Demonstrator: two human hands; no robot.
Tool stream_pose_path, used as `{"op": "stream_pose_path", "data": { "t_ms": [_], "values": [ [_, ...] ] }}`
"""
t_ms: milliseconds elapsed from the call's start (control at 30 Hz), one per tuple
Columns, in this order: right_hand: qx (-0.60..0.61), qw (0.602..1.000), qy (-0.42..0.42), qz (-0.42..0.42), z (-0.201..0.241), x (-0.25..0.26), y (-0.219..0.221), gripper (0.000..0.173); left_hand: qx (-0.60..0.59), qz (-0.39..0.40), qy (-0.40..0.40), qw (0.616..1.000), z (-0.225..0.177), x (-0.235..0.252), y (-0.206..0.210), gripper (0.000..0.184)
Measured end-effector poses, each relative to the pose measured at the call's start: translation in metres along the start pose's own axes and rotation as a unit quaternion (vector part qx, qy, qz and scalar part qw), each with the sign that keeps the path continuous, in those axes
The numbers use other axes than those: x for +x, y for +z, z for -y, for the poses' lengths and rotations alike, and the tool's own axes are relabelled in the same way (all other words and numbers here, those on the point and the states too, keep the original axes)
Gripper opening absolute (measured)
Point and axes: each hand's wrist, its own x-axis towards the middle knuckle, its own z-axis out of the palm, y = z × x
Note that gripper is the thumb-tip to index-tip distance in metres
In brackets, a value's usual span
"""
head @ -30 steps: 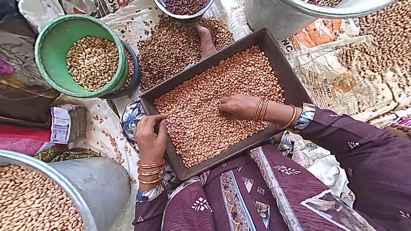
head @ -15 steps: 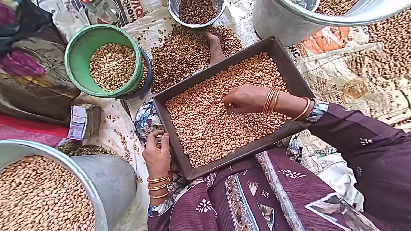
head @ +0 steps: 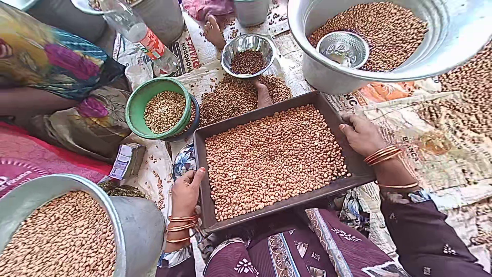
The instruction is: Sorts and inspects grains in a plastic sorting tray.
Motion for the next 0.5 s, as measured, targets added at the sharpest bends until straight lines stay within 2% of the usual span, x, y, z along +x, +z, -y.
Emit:
{"op": "stream_pose_path", "data": {
  "t_ms": [100, 167, 233, 300, 433, 500],
  "values": [
    [0.05, 0.998, 0.035, 0.001, -0.007, 0.005, 0.002, 0.03, -0.051, -0.035, 0.11, 0.992, -0.058, -0.001, -0.033, 0.03],
    [0.077, 0.996, 0.039, -0.002, -0.01, 0.01, 0.006, 0.031, -0.185, -0.031, 0.192, 0.963, -0.108, -0.02, -0.053, 0.022],
    [0.102, 0.994, 0.034, 0.001, -0.001, 0.005, 0.01, 0.031, -0.273, -0.013, 0.23, 0.934, -0.136, -0.041, -0.07, 0.017],
    [0.13, 0.991, 0.02, 0.006, 0.011, -0.007, 0.012, 0.032, -0.268, -0.031, 0.226, 0.936, -0.122, -0.047, -0.083, 0.019],
    [0.193, 0.981, 0.004, -0.005, 0.031, -0.03, 0.038, 0.029, -0.182, -0.071, 0.09, 0.977, -0.021, -0.045, -0.078, 0.019],
    [0.199, 0.98, 0.002, -0.012, 0.032, -0.032, 0.053, 0.028, -0.163, -0.066, 0.035, 0.984, 0.014, -0.05, -0.068, 0.02]
  ]
}}
